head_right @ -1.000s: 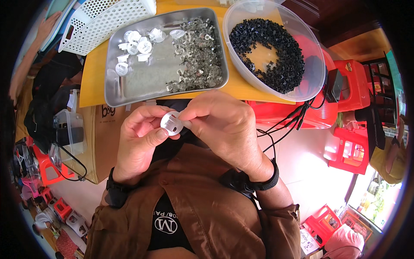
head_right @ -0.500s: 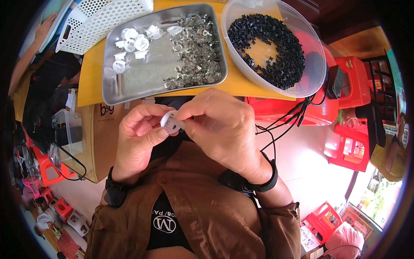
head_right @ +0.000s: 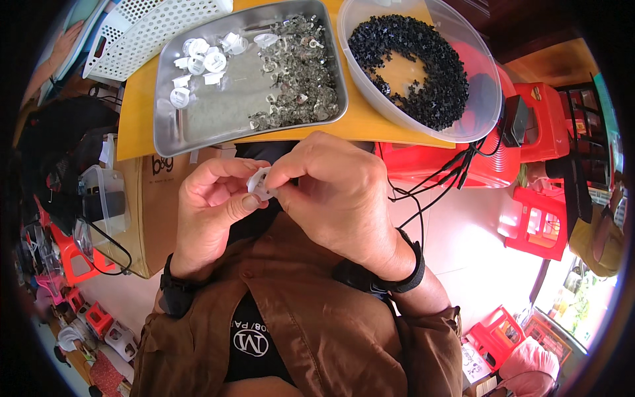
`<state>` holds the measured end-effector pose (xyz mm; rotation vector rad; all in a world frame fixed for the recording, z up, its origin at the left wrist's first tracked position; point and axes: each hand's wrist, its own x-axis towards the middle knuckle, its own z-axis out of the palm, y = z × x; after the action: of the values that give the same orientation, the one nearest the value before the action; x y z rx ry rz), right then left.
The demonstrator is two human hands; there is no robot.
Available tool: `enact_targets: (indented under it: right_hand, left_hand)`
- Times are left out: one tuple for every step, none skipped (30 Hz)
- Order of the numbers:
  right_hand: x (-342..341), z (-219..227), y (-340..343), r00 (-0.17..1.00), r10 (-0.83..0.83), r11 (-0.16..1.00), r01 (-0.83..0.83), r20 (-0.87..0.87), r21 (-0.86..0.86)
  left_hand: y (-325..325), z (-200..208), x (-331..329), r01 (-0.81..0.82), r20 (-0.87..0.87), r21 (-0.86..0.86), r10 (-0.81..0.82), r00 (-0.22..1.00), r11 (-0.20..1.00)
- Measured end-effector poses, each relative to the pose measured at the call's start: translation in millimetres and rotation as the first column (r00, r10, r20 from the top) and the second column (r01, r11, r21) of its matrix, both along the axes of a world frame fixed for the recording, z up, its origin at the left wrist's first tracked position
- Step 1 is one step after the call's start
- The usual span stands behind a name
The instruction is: Assembling small plastic components by inserting small black pins into white plastic pieces.
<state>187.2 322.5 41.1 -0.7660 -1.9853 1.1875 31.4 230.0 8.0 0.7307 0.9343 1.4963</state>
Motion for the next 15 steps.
enact_targets:
  right_hand:
    - [0.0, 1.0, -0.2, 1.0, -0.007, 0.999, 0.007, 0.015, 0.033]
    - [-0.5, 2.1, -0.4, 1.0, -0.007, 0.999, 0.007, 0.016, 0.032]
    - [-1.3, 3.2, -0.6, 1.0, -0.011, 0.999, 0.011, 0.007, 0.042]
    - [-1.8, 3.6, -0.8, 1.0, -0.015, 0.999, 0.015, -0.002, 0.052]
    - [-1.7, 3.2, -1.1, 1.0, -0.015, 0.999, 0.015, -0.001, 0.051]
    - [-1.5, 2.6, -1.2, 1.0, -0.024, 0.998, 0.023, 0.003, 0.052]
    - [-1.3, 2.3, -1.2, 0.999, -0.032, 0.998, 0.032, 0.006, 0.054]
    - [-1.3, 2.5, -1.3, 0.999, -0.033, 0.998, 0.032, 0.006, 0.054]
    - [-1.4, 2.8, -1.6, 0.999, -0.034, 0.998, 0.034, 0.0, 0.054]
    - [-1.5, 3.0, -2.0, 0.999, -0.035, 0.998, 0.036, -0.006, 0.053]
    - [-1.5, 2.6, -2.7, 0.999, -0.034, 0.998, 0.035, -0.005, 0.052]
    - [-1.4, 2.0, -3.6, 0.999, -0.053, 0.997, 0.053, 0.001, 0.063]
    - [-1.3, 1.6, -4.4, 0.997, -0.071, 0.995, 0.07, 0.007, 0.074]
    - [-1.3, 1.6, -4.8, 0.997, -0.071, 0.995, 0.07, 0.008, 0.073]
    - [-1.2, 1.7, -5.0, 0.997, -0.073, 0.994, 0.071, 0.021, 0.078]
  left_hand:
    - [-0.3, 0.1, -0.2, 0.007, 0.011, 0.0, -0.007, 1.0, 1.0]
    - [-0.5, 0.3, -0.3, 0.013, 0.022, -0.001, -0.013, 1.0, 1.0]
    - [-0.5, 1.3, -0.2, 0.013, 0.023, -0.002, -0.013, 1.0, 1.0]
    - [-0.3, 2.8, -0.2, 0.017, 0.009, 0.006, -0.017, 1.0, 1.0]
    - [-0.4, 3.5, -0.1, 0.02, -0.005, 0.014, -0.02, 1.0, 1.0]
    - [-0.5, 2.7, -0.1, 0.021, -0.005, 0.014, -0.021, 1.0, 1.0]
    - [-0.8, 1.3, -0.2, 0.023, -0.007, 0.022, -0.023, 1.0, 0.999]
    - [-0.9, 0.5, -0.3, 0.026, -0.01, 0.03, -0.025, 1.0, 0.999]
    - [-0.7, 0.6, -0.1, 0.025, -0.009, 0.029, -0.025, 1.0, 0.999]
    - [-0.2, 1.0, 0.3, 0.028, 0.004, 0.032, -0.029, 1.0, 0.999]
    - [0.1, 1.5, 0.8, 0.032, 0.017, 0.035, -0.032, 0.999, 0.999]
    - [0.2, 2.2, 1.4, 0.032, 0.017, 0.035, -0.033, 0.999, 0.999]
    - [0.0, 3.1, 2.1, 0.034, 0.004, 0.026, -0.034, 0.999, 0.999]
    - [-0.4, 3.5, 2.5, 0.035, -0.009, 0.017, -0.035, 0.999, 0.999]
    - [-0.8, 3.6, 2.5, 0.035, -0.009, 0.017, -0.035, 0.999, 0.999]
